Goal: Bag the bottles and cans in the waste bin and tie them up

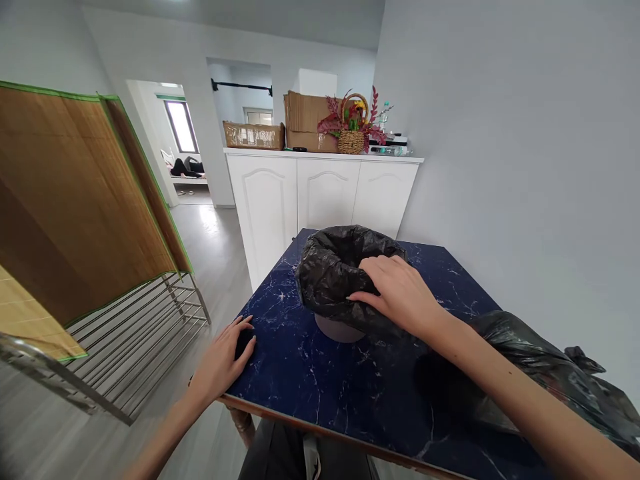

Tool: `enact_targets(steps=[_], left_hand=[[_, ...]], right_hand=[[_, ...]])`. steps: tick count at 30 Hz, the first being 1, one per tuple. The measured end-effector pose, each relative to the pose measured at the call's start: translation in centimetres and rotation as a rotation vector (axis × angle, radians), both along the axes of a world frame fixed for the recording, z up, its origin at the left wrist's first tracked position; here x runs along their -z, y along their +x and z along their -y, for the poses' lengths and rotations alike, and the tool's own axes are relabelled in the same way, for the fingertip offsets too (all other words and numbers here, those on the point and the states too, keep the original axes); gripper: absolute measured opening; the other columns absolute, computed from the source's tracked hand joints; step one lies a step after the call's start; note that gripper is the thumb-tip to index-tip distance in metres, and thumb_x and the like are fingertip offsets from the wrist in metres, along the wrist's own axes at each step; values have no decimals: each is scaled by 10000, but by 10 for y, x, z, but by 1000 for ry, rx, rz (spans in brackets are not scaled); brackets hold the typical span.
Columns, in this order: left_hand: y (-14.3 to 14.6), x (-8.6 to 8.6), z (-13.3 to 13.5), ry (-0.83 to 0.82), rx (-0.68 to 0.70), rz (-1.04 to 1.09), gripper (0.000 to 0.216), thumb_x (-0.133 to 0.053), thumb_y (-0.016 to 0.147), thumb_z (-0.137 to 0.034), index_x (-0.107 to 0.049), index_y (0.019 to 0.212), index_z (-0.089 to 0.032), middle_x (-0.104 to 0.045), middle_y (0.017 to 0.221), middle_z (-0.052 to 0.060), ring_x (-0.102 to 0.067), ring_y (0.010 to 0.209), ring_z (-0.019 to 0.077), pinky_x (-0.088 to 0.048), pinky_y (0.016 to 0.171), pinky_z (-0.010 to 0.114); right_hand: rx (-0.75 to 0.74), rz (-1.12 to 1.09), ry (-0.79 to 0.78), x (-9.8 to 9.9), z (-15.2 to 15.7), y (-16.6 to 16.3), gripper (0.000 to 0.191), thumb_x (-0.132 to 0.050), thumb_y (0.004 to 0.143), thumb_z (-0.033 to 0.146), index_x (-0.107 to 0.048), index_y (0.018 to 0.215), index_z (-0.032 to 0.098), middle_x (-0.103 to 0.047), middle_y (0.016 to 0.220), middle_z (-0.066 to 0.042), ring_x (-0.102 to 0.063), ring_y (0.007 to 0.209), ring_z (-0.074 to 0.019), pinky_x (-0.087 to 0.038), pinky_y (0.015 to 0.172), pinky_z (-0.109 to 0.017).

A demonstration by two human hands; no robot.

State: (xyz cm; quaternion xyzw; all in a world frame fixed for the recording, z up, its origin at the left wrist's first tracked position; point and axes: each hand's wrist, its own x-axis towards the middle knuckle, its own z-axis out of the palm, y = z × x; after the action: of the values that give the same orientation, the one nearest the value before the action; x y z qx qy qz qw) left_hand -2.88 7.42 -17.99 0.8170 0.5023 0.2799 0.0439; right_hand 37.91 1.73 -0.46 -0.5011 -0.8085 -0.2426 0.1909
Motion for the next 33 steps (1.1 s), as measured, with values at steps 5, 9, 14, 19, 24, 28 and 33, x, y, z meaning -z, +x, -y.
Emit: enact_targets(steps=[5,9,14,19,24,28,33], left_hand=[[0,-1,-2,-22,-6,-8,363,-464,1072,-515,-620,1245,-238,-634,1537,96,-496,1523,318,-419,1254,589],[0,-2,-3,-16,-11,-4,369,-468,1065,-529,-626,1236,-243,-639,1529,92,-503,1516,323,-438,1239,590],[-1,-3,-5,-16,-14,-34,382,-471,1066,-552,-637,1245,-258,-636,1536,69,-504,1517,321,-455,1231,581],[-2,2,-7,29,45,-153,430,-432,1096,-530,-602,1397,-273,-568,1610,42,-453,1554,302,-384,1283,576],[-1,10,-16,127,144,-330,573,-374,1123,-500,-368,1660,-302,-364,1747,24,-310,1627,312,-329,1305,582],[15,15,-35,140,216,-411,614,-329,1134,-495,-253,1716,-313,-289,1776,10,-215,1655,326,-286,1317,588],[60,20,-76,74,213,-394,673,-301,1117,-594,-307,1706,-267,-304,1768,30,-202,1658,324,-218,1340,562]], right_hand=[[157,97,-8,1,-16,56,619,-320,1041,782,-562,1007,214,-708,901,-99,-685,831,-303,-465,730,-380],[304,163,-76,3,-26,118,710,-312,999,850,-594,1037,200,-736,967,-146,-695,851,-328,-462,730,-395],[461,112,-108,6,-30,195,882,-253,968,897,-664,1174,145,-754,1072,-240,-711,904,-355,-445,710,-431],[592,-18,-132,7,-27,230,924,-364,928,923,-709,1147,95,-734,1009,-286,-710,887,-379,-471,704,-477],[398,-141,83,18,-13,156,880,-342,1030,781,-468,1568,96,-511,1492,-323,-504,1412,-464,-452,1117,-572],[109,-341,-179,55,3,50,613,-534,1051,604,-474,1532,229,-564,1518,-177,-511,1456,-354,-426,1228,-562],[77,-537,-528,135,-8,-29,651,-443,1081,618,-397,1631,274,-320,1752,-98,-268,1630,-318,-353,1290,-564]])
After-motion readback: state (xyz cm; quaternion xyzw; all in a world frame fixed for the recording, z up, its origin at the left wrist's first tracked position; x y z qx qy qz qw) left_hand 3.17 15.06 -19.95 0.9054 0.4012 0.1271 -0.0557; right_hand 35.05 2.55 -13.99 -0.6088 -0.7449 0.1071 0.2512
